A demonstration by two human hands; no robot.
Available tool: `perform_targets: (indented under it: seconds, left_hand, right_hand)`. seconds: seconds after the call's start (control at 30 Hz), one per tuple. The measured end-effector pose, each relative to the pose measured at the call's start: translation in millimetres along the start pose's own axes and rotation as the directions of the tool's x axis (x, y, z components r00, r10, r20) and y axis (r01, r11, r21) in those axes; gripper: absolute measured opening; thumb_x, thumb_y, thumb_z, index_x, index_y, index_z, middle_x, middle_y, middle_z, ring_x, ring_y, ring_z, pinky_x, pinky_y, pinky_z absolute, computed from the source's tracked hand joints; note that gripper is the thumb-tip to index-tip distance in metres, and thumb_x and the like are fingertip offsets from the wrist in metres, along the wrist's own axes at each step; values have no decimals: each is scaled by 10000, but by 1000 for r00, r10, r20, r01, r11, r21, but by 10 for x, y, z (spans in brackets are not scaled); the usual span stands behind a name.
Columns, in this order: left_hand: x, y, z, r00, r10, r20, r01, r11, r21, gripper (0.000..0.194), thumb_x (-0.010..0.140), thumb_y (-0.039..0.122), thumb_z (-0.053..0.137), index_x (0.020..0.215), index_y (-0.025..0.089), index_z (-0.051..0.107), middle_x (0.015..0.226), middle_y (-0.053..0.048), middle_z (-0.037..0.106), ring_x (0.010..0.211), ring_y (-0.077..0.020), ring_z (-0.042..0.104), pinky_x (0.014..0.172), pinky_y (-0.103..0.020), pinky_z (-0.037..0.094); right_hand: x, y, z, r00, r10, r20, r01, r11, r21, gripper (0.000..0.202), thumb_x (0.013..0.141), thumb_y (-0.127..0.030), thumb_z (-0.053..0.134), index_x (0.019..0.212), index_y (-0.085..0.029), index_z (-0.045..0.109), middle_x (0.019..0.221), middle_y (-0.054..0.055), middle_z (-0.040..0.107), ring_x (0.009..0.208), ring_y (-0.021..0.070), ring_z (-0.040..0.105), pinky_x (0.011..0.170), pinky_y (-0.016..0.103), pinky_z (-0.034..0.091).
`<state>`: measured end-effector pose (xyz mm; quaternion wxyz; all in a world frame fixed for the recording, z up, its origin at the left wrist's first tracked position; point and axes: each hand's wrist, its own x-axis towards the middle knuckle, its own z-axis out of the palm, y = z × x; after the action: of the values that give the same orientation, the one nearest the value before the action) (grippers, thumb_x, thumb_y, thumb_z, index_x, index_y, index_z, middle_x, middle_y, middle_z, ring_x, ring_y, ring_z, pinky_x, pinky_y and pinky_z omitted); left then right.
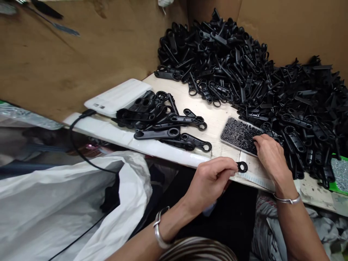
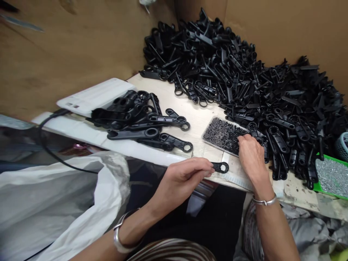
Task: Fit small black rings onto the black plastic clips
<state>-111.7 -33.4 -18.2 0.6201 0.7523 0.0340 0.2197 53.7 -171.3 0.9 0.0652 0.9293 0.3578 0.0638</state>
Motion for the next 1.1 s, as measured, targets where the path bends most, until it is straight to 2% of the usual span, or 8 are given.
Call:
perform_targets:
  seconds: [0.2, 0.33, 0.4, 0.5, 0.57, 0.63, 0.8, 1.1]
  left_hand:
    - [-4, -12, 34, 962, -272, -5, 265, 941, -210, 78, 797, 163, 644, 762, 170, 714, 787, -37, 728, 705, -155, 679, 665, -228, 549]
    - [11, 30, 31, 904, -426, 37, 403, 821, -405, 105, 774, 252, 699, 796, 152, 723, 720, -37, 721, 670, -157, 690, 627, -222, 571]
    - [33, 60, 32, 886, -461, 51, 419, 748, -515, 136, 743, 270, 739, 783, 143, 710, 711, -37, 718, 685, -158, 697, 625, -216, 575]
    - [63, 95, 46, 863, -500, 69, 428, 652, -626, 225, 664, 289, 815, 758, 132, 685, 698, -35, 714, 666, -159, 698, 613, -219, 576]
    - [71, 107, 59, 852, -517, 87, 438, 610, -661, 281, 619, 297, 850, 758, 124, 677, 702, -37, 715, 646, -156, 694, 613, -227, 578]
    - [68, 112, 71, 842, -526, 117, 453, 574, -682, 311, 595, 296, 865, 766, 117, 676, 701, -41, 716, 625, -152, 689, 602, -227, 573]
    - [37, 121, 89, 831, -531, 164, 475, 525, -706, 309, 585, 272, 870, 777, 113, 686, 689, -38, 712, 626, -150, 688, 592, -218, 567]
    - [-11, 120, 126, 836, -516, 187, 482, 526, -701, 306, 585, 271, 873, 777, 115, 692, 667, -25, 706, 593, -123, 670, 577, -191, 559]
  right_hand:
    - [0, 70, 35, 999, -6, -52, 8, 999, 43, 223, 921, -142, 497, 921, -219, 706, 896, 64, 653, 713, 200, 601, 570, 297, 357]
    - [-29, 119, 18, 984, -10, -180, 81, 918, 388, 150, 871, -180, 556, 856, -195, 704, 908, 46, 668, 705, 178, 591, 664, 311, 432]
    - [-107, 110, -2, 981, 52, -187, 82, 764, 640, 102, 840, -232, 614, 833, -191, 706, 838, 30, 666, 663, 164, 575, 646, 304, 451]
    - [-302, 10, -35, 991, 122, -62, 11, 382, 924, 121, 772, -313, 725, 814, -199, 718, 808, 23, 662, 657, 161, 582, 586, 280, 477]
    - [-440, -98, -50, 995, 96, -33, 16, 174, 985, 122, 728, -302, 774, 775, -204, 718, 857, 36, 664, 747, 182, 615, 637, 291, 518]
    - [-552, -205, -55, 995, 82, -63, 56, 78, 995, 103, 716, -273, 792, 738, -210, 713, 882, 46, 659, 838, 199, 627, 716, 310, 541]
    - [-675, -337, -46, 989, 88, -117, 113, 52, 992, 72, 744, -250, 786, 765, -224, 722, 888, 51, 650, 872, 200, 626, 742, 320, 558]
    - [-780, -340, -67, 970, 72, -231, 214, 188, 959, 71, 791, -177, 758, 804, -231, 714, 875, 32, 646, 828, 178, 621, 708, 293, 525]
